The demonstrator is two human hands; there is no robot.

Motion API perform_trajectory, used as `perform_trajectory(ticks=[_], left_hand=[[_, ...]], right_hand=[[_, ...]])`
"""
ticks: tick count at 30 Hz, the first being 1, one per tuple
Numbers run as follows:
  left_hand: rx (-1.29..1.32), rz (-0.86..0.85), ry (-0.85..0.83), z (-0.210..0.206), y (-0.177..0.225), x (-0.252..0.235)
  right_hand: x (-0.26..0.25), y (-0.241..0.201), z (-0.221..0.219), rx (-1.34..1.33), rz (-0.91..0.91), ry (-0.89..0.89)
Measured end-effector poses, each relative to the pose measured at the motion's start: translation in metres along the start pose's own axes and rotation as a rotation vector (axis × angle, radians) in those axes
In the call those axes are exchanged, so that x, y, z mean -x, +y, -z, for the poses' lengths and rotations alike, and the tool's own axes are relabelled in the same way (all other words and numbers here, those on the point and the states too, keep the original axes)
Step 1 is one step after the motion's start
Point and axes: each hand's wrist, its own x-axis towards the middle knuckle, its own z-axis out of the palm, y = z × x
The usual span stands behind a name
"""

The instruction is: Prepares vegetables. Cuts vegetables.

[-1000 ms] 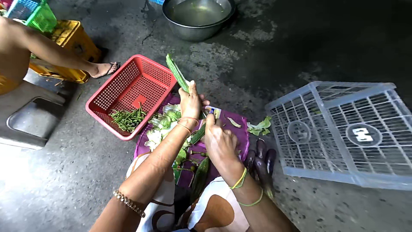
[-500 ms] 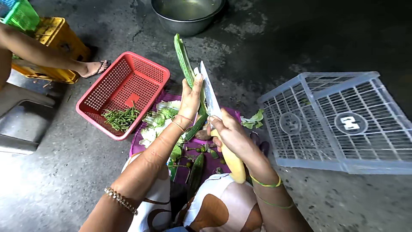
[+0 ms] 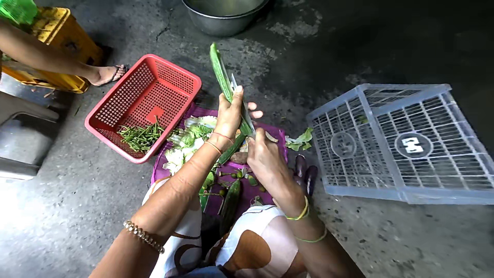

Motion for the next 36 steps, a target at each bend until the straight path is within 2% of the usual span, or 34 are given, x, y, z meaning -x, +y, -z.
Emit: perform_trajectory(ticks=[3,5,9,12,15,17,19,22,24,26,32,36], left_hand=[[-0.106,0.007,0.158,-0.009,-0.001,-0.010],[-0.107,0.089,0.163,-0.008,0.000,-0.010],[-0.119,0.311,0.031,-0.003,0.003,-0.003],[-0.173,0.360,-0.104,0.001,0.003,0.001],[-0.099,0.300,-0.204,-0.002,0.000,0.000],[-0.017,0.216,-0.257,-0.005,-0.002,-0.002],[0.065,0.137,-0.302,-0.009,-0.001,0.000],[0.136,0.084,-0.368,-0.007,0.006,0.002],[0.156,0.025,-0.369,-0.001,0.011,0.002],[0.146,-0.036,-0.325,0.001,0.017,0.004],[0.178,-0.138,-0.452,0.012,0.024,0.001],[0.220,-0.153,-0.442,0.012,0.029,0.003]], right_hand=[[0.001,0.002,-0.005,0.241,-0.060,0.001],[0.001,0.013,-0.008,0.324,-0.061,-0.016],[0.005,0.034,0.006,0.333,-0.118,-0.053],[0.006,0.060,0.027,0.139,-0.251,-0.133],[0.010,0.073,0.043,-0.229,-0.336,-0.209],[0.012,0.060,0.047,-0.565,-0.345,-0.164],[0.009,0.049,0.044,-0.779,-0.288,-0.079],[0.002,0.046,0.042,-0.775,-0.095,-0.044],[-0.001,0.042,0.048,-0.767,-0.014,-0.126],[-0.001,0.030,0.054,-0.763,-0.009,-0.182],[-0.003,0.006,0.058,-0.659,-0.028,-0.192],[-0.004,0.002,0.057,-0.605,-0.006,-0.207]])
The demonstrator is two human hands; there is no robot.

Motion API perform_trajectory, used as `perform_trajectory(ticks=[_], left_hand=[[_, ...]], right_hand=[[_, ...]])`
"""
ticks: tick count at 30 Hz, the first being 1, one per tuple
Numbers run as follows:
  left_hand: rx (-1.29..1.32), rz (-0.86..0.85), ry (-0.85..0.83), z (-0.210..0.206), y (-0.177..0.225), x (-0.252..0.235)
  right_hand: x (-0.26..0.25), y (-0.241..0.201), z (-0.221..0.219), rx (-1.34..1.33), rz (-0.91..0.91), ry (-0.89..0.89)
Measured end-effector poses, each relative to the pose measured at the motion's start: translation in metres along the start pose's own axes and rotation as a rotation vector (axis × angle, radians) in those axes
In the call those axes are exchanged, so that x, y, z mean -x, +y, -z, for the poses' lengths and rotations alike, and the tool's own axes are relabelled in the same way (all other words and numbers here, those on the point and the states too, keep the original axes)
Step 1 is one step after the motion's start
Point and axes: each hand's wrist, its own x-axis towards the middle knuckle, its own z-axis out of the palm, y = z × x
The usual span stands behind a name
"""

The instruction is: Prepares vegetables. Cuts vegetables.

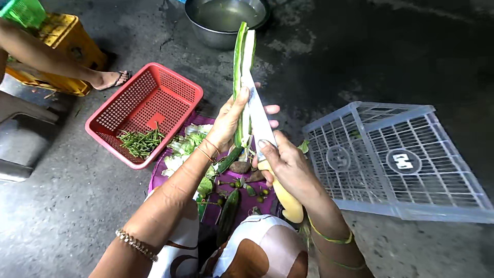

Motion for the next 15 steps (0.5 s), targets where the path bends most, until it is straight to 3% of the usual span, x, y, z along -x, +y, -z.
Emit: perform_trajectory(ticks=[8,15], left_hand=[[0.072,0.047,0.075,-0.007,0.007,0.013],[0.085,0.062,0.151,-0.010,0.008,0.014]], right_hand=[[0.001,-0.007,-0.016,0.110,-0.018,-0.073],[0.000,0.007,-0.032,0.278,0.147,0.093]])
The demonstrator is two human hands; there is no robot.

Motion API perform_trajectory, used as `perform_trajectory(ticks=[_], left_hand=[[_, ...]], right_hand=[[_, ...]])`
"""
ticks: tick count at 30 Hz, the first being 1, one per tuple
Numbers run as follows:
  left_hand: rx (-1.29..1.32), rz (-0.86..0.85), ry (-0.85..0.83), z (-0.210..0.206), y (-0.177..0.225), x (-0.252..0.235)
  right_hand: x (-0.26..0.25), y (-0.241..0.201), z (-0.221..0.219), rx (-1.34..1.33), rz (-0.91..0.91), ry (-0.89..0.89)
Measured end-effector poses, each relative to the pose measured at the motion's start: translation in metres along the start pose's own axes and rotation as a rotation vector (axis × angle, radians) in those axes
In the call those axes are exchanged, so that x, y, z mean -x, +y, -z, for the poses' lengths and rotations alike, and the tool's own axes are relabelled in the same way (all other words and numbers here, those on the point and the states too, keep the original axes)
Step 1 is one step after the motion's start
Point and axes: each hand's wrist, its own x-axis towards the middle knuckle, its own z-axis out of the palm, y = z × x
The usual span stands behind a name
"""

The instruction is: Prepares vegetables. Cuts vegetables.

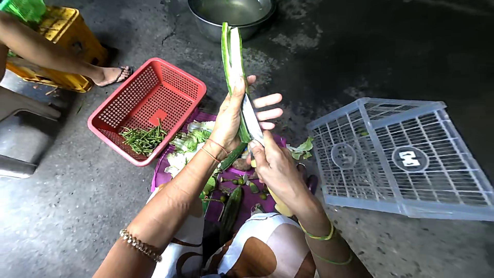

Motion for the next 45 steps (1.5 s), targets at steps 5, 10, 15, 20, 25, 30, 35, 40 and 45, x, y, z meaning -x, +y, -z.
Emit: perform_trajectory(ticks=[5,10,15,20,25,30,35,40,45], left_hand=[[-0.019,-0.064,-0.028,0.006,0.001,-0.010],[-0.028,-0.047,-0.052,0.001,-0.005,-0.009],[-0.045,-0.074,-0.041,-0.002,-0.006,-0.007],[-0.022,-0.066,-0.016,-0.005,-0.007,-0.005],[-0.084,-0.014,0.031,-0.009,-0.005,0.015],[-0.030,-0.027,-0.020,-0.003,-0.005,0.014],[0.039,0.020,-0.074,0.003,-0.006,0.011],[-0.078,-0.143,-0.027,-0.001,-0.005,-0.012],[-0.141,-0.240,-0.075,-0.001,-0.012,-0.015]], right_hand=[[0.002,-0.003,0.017,-0.098,-0.017,-0.005],[0.002,0.002,0.014,-0.147,-0.038,-0.020],[0.004,0.000,0.013,-0.136,-0.085,-0.051],[0.006,0.000,0.004,0.184,0.007,0.103],[0.005,-0.002,-0.012,0.187,0.038,0.170],[-0.002,0.000,-0.006,-0.251,-0.042,-0.034],[-0.002,0.003,-0.002,-0.836,-0.123,-0.273],[-0.003,0.009,0.002,-0.926,-0.055,-0.152],[-0.009,0.006,0.010,-0.859,-0.184,0.211]])
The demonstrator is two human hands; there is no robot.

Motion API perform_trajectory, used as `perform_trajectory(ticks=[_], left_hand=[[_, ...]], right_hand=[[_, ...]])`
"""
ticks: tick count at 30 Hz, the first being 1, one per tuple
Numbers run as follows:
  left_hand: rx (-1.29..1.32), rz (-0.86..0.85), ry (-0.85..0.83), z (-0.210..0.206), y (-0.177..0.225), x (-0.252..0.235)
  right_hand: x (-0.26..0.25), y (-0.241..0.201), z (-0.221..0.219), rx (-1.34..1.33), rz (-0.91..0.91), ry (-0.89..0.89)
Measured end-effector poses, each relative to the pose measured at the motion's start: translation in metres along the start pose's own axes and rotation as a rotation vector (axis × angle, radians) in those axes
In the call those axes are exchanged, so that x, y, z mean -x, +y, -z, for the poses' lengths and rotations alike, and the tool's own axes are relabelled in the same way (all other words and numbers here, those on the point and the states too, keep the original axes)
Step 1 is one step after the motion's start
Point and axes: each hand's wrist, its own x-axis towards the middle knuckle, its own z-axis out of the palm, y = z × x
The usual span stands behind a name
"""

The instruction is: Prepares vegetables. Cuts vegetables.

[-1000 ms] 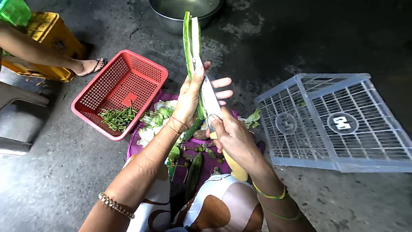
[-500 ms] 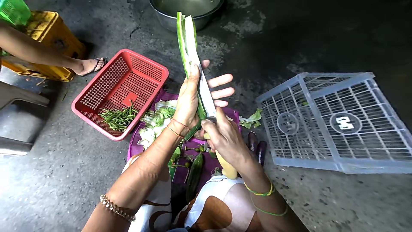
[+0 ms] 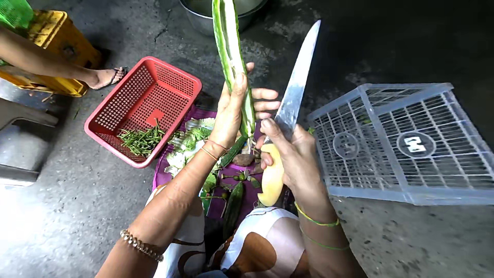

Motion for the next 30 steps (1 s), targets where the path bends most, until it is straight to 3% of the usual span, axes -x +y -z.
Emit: perform_trajectory(ticks=[7,10,15,18,21,25,30], left_hand=[[-0.277,-0.006,-0.074,-0.018,0.003,0.030],[-0.301,-0.032,-0.013,-0.015,-0.003,0.028],[-0.115,0.097,0.159,-0.019,0.003,0.019],[-0.019,0.272,0.185,-0.009,0.004,0.019],[0.064,0.338,0.166,-0.004,-0.005,0.008],[-0.032,0.224,0.228,-0.001,-0.014,-0.008],[-0.171,0.042,0.279,0.010,-0.004,-0.011]], right_hand=[[-0.006,0.003,-0.010,-0.080,-0.118,0.149],[-0.005,0.005,-0.012,-0.106,-0.131,0.175],[-0.005,0.017,-0.006,-0.147,-0.003,0.144],[-0.005,0.018,-0.003,-0.187,0.012,0.055],[-0.004,0.017,0.002,-0.142,-0.029,-0.006],[-0.001,0.011,-0.001,0.069,-0.004,-0.001],[0.002,0.014,0.004,0.176,0.070,0.129]])
